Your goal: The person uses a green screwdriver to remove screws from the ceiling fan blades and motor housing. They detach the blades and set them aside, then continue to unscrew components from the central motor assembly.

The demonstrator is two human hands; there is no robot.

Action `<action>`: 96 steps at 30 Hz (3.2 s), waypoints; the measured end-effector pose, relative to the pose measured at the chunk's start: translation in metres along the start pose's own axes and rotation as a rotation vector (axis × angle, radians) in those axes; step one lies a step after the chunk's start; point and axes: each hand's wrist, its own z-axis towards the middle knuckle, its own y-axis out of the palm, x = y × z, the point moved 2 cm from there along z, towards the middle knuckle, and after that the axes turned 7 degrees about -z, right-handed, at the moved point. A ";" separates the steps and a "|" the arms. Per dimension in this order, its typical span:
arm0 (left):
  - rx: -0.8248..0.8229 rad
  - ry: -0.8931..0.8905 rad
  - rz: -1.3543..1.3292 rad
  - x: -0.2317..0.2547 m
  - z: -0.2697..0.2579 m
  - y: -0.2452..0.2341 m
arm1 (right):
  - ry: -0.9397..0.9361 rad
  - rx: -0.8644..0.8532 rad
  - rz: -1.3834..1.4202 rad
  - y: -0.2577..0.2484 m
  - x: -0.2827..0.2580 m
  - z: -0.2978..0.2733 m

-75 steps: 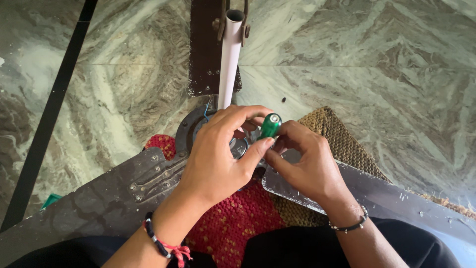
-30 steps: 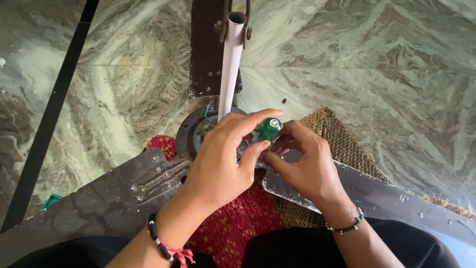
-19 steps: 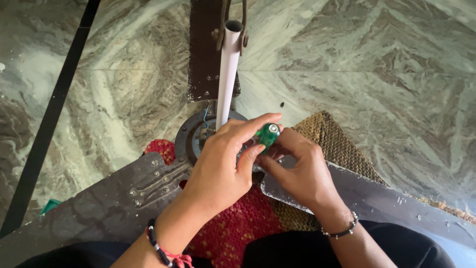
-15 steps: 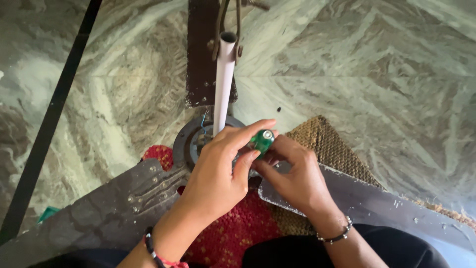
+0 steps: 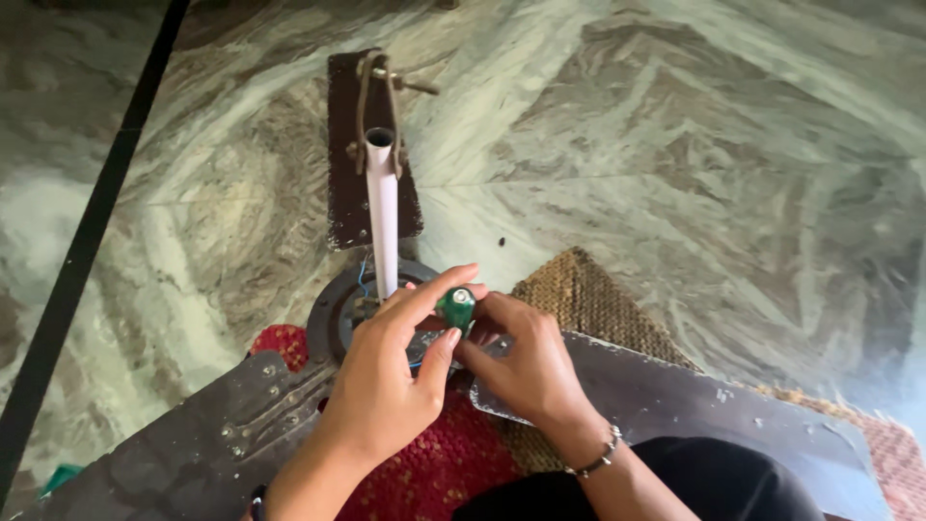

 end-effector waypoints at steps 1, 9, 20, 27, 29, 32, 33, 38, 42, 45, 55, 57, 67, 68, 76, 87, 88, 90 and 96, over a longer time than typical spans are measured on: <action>0.009 0.047 0.003 0.002 0.000 0.001 | -0.006 0.008 0.013 -0.002 -0.001 -0.001; 0.161 -0.087 0.058 0.004 -0.009 0.018 | 0.014 0.114 -0.014 0.000 -0.007 -0.015; 0.170 -0.069 -0.003 0.013 -0.021 0.046 | 0.105 0.025 0.219 -0.003 -0.004 -0.032; 0.236 -0.112 -0.023 0.015 -0.019 0.052 | -0.018 -0.024 0.508 0.001 -0.006 -0.036; 0.279 -0.016 0.064 0.016 -0.018 0.049 | 0.058 -0.004 0.396 0.000 -0.005 -0.037; 0.285 -0.006 0.061 0.016 -0.018 0.047 | 0.089 0.049 0.278 0.002 -0.008 -0.036; 0.278 -0.025 0.039 0.016 -0.018 0.046 | 0.085 0.070 0.248 0.002 -0.010 -0.036; 0.203 -0.164 -0.127 0.009 -0.016 0.041 | 0.075 0.066 0.082 0.002 -0.015 -0.028; 0.201 0.070 -0.131 -0.002 -0.009 0.034 | 0.085 -0.164 0.237 0.006 -0.009 -0.019; 0.202 -0.081 -0.276 -0.017 0.000 0.027 | 0.032 -0.273 0.320 0.000 -0.001 -0.015; 0.210 -0.195 -0.387 -0.031 0.009 0.037 | 0.164 -0.147 0.379 0.017 0.011 -0.010; 0.247 -0.197 -0.365 -0.031 0.009 0.036 | 0.153 -0.140 0.474 0.021 0.011 -0.009; 0.223 -0.131 -0.129 -0.011 0.004 0.027 | 0.194 -0.074 0.397 0.024 0.012 -0.001; 0.215 -0.149 -0.145 -0.009 0.002 0.028 | 0.202 -0.070 0.414 0.021 0.011 -0.001; 0.197 -0.217 -0.156 -0.021 0.001 0.025 | 0.134 0.006 0.316 0.011 -0.001 -0.003; -0.007 -0.086 -0.109 0.004 0.002 0.005 | 0.136 -0.136 0.616 0.015 0.006 -0.007; -0.033 -0.051 -0.081 0.007 0.003 0.002 | 0.160 -0.139 0.590 0.015 0.006 -0.006; -0.087 0.015 -0.039 0.010 0.003 -0.001 | 0.218 -0.144 0.532 0.014 0.009 -0.010; 0.042 -0.238 0.086 0.002 0.006 -0.005 | 0.175 -0.104 0.305 0.011 -0.001 -0.013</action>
